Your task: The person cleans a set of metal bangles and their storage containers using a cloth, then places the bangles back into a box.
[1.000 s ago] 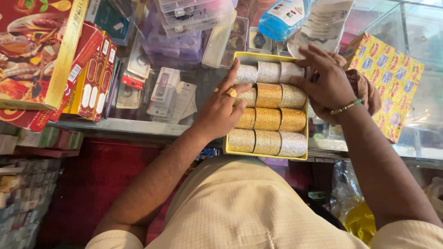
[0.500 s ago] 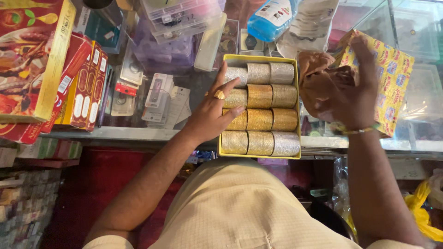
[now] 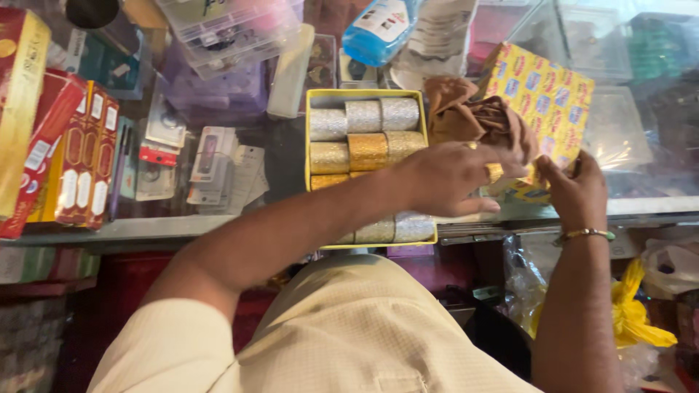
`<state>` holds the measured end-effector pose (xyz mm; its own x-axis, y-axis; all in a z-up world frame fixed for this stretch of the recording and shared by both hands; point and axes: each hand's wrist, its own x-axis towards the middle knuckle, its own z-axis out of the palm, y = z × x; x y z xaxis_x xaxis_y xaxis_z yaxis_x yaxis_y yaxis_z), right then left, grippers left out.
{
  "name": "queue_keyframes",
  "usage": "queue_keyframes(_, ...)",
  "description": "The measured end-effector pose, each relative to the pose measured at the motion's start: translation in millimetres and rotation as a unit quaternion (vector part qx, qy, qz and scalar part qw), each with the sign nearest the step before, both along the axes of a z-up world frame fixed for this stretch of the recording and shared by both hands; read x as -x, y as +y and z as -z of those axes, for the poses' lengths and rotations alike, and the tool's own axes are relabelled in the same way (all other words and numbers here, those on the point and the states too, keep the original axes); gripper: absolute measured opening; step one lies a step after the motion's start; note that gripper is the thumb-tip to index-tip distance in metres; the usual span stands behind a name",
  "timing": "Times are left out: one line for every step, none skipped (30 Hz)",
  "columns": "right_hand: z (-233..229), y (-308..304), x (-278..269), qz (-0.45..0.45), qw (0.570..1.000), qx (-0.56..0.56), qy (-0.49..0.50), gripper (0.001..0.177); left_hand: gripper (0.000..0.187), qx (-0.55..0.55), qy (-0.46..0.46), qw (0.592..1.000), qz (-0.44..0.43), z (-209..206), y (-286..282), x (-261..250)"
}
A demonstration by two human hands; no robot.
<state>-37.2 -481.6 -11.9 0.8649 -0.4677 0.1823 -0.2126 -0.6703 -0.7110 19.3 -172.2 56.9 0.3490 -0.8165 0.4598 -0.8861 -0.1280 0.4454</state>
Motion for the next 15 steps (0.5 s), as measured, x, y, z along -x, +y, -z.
queue_keyframes(-3.7, 1.1, 2.3, 0.008, 0.999, 0.008, 0.036, 0.053, 0.044, -0.097, 0.003, 0.995, -0.008, 0.5, -17.5, -8.7)
queue_keyframes(-6.9, 0.1, 5.1, 0.016, 0.997, 0.016, 0.073, 0.041, 0.041, -0.109, 0.065, 0.99, -0.056, 2.3, -32.2, -16.2)
queue_keyframes(-9.3, -2.2, 7.1, 0.019, 0.997, 0.017, 0.071, 0.041, 0.038, -0.122, 0.126, 0.979, -0.103, 5.3, -43.1, -23.4)
queue_keyframes(-7.1, -2.1, 10.0, 0.033, 0.996, 0.032, 0.077, 0.039, 0.038, -0.124, 0.126, 0.979, -0.1, 10.8, -47.6, -29.1)
queue_keyframes(-5.0, -3.4, 12.9, 0.048, 0.994, 0.047, 0.083, 0.038, 0.038, -0.103, 0.096, 0.979, -0.147, 16.3, -51.2, -34.3)
queue_keyframes(-2.5, -5.2, 16.1, 0.048, 0.994, 0.043, 0.085, 0.038, 0.037, -0.084, 0.066, 0.975, -0.195, 22.5, -52.6, -38.1)
queue_keyframes(-0.4, -8.3, 19.9, 0.052, 0.995, 0.034, 0.082, 0.038, 0.037, -0.088, 0.067, 0.975, -0.194, 28.2, -53.8, -40.4)
queue_keyframes(1.8, -12.1, 21.8, 0.055, 0.995, 0.027, 0.078, 0.038, 0.048, -0.116, 0.064, 0.968, -0.215, 32.3, -55.7, -42.2)
queue_keyframes(6.4, -14.2, 24.9, 0.055, 0.995, 0.025, 0.078, 0.038, 0.06, -0.144, 0.062, 0.959, -0.235, 35.0, -58.1, -42.4)
queue_keyframes(11.1, -16.4, 25.5, 0.069, 0.996, -0.017, 0.062, 0.037, 0.06, -0.144, 0.061, 0.958, -0.239, 35.1, -61.1, -43.8)
queue_keyframes(17.1, -18.1, 27.2, 0.083, 0.994, -0.06, 0.046, 0.036, 0.074, -0.189, 0.118, 0.95, -0.218, 34.6, -64.3, -44.0)
queue_keyframes(23.7, -19.7, 31.0, 0.076, 0.994, -0.06, 0.046, 0.036, 0.088, -0.232, 0.176, 0.936, -0.198, 35.2, -65.9, -44.4)
queue_keyframes(29.3, -21.8, 36.7, 0.044, 0.991, -0.129, -0.012, 0.032, 0.088, -0.231, 0.176, 0.935, -0.205, 36.3, -68.6, -45.6)
queue_keyframes(35.5, -22.1, 40.2, 0.009, 0.978, -0.199, -0.064, 0.029, 0.097, -0.199, 0.218, 0.93, -0.217, 39.8, -72.4, -45.3)
queue_keyframes(37.9, -23.9, 43.0, 0.001, 0.978, -0.201, -0.06, 0.029, 0.108, -0.165, 0.258, 0.924, -0.23, 44.0, -76.9, -45.8)
